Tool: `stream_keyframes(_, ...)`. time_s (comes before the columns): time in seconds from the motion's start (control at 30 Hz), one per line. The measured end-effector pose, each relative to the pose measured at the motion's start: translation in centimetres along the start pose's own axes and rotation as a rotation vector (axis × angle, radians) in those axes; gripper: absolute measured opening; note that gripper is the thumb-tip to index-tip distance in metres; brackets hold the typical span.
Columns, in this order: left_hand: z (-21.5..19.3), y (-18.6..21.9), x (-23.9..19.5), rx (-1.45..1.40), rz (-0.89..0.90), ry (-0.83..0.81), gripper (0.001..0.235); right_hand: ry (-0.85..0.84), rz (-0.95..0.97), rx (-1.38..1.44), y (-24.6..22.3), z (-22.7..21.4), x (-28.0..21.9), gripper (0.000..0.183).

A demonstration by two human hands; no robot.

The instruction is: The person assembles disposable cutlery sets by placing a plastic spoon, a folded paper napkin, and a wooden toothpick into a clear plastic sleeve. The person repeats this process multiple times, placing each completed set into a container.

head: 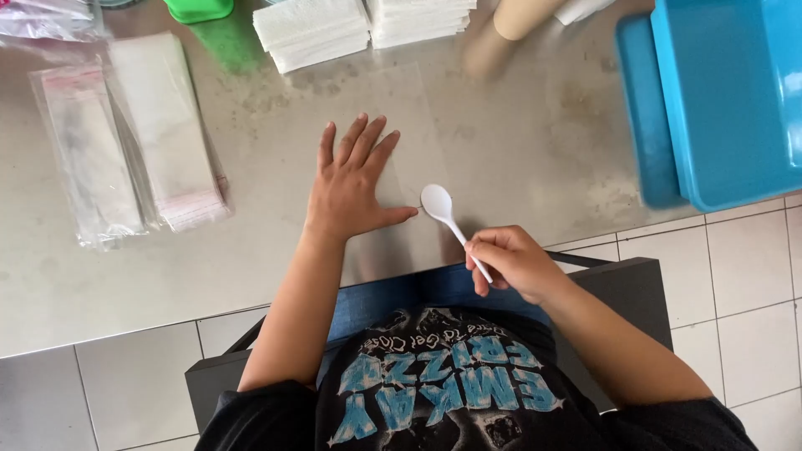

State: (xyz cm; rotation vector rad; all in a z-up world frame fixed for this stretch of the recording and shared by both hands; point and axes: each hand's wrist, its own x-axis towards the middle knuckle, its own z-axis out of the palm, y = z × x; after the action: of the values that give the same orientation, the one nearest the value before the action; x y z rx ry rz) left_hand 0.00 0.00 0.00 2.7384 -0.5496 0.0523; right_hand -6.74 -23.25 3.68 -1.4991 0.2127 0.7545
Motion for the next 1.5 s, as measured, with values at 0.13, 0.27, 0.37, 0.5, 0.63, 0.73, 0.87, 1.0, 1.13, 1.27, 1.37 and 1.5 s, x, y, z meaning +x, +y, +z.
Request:
stream_keyframes(0.13, 0.2, 0.0, 0.0, -0.003, -0.008, -0.006, 0.099, 0.052, 0.052, 0.033, 0.0, 1.1, -1.1, 0.022)
stream_keyframes(0.27, 0.0, 0.1, 0.0, -0.009, -0.008, -0.002, 0.1, 0.067, 0.087, 0.097, 0.2, 1.7, -1.5, 0.025)
stream_keyframes(0.37, 0.0, 0.1, 0.1, -0.01, -0.007, 0.005, 0.1, 0.07, 0.074, 0.166, 0.7, 1.6, -1.2, 0.026)
stream_keyframes(0.5, 0.2, 0.1, 0.0, -0.005, -0.009, 0.005, 0.1, 0.057, 0.044, 0.172, 0.7, 1.6, -0.5, 0.028)
stream_keyframes(0.63, 0.3, 0.0, 0.0, -0.004, -0.004, 0.021, 0.1, 0.072, 0.049, 0.096, 0.0, 2.2, -0.1, 0.027)
stream_keyframes(0.73, 0.4, 0.0, 0.0, -0.007, 0.002, 0.036, 0.099, 0.08, 0.032, 0.021, 0.0, 2.0, 0.7, 0.026)
stream_keyframes(0.87, 0.4, 0.1, -0.1, -0.013, 0.006, 0.099, 0.094, 0.146, -0.019, -0.025, 0.9, 1.3, 2.0, 0.025)
stream_keyframes(1.0, 1.8, -0.4, -0.3, 0.004, 0.073, 0.428, 0.066, 0.241, -0.13, -0.116, 1.0, 0.2, 3.0, 0.02)
stream_keyframes(1.13, 2.8, -1.0, -0.4, -0.039, 0.124, 0.543, 0.046, 0.327, -0.211, -0.224, -0.1, -1.3, 3.9, 0.013)
stream_keyframes(1.27, 2.2, -0.5, 0.0, -0.061, 0.131, 0.475, 0.027, 0.386, -0.274, -0.23, -2.6, -2.4, 4.7, 0.011)
stream_keyframes(1.37, 1.3, 0.1, 0.3, -0.063, 0.097, 0.364, 0.031, 0.362, -0.34, -0.237, -4.1, -3.6, 6.1, 0.01)
stream_keyframes(1.5, 1.8, 0.0, 1.0, -0.048, 0.035, 0.249, 0.05, 0.244, -0.445, -0.25, -5.8, -4.7, 8.6, 0.007)
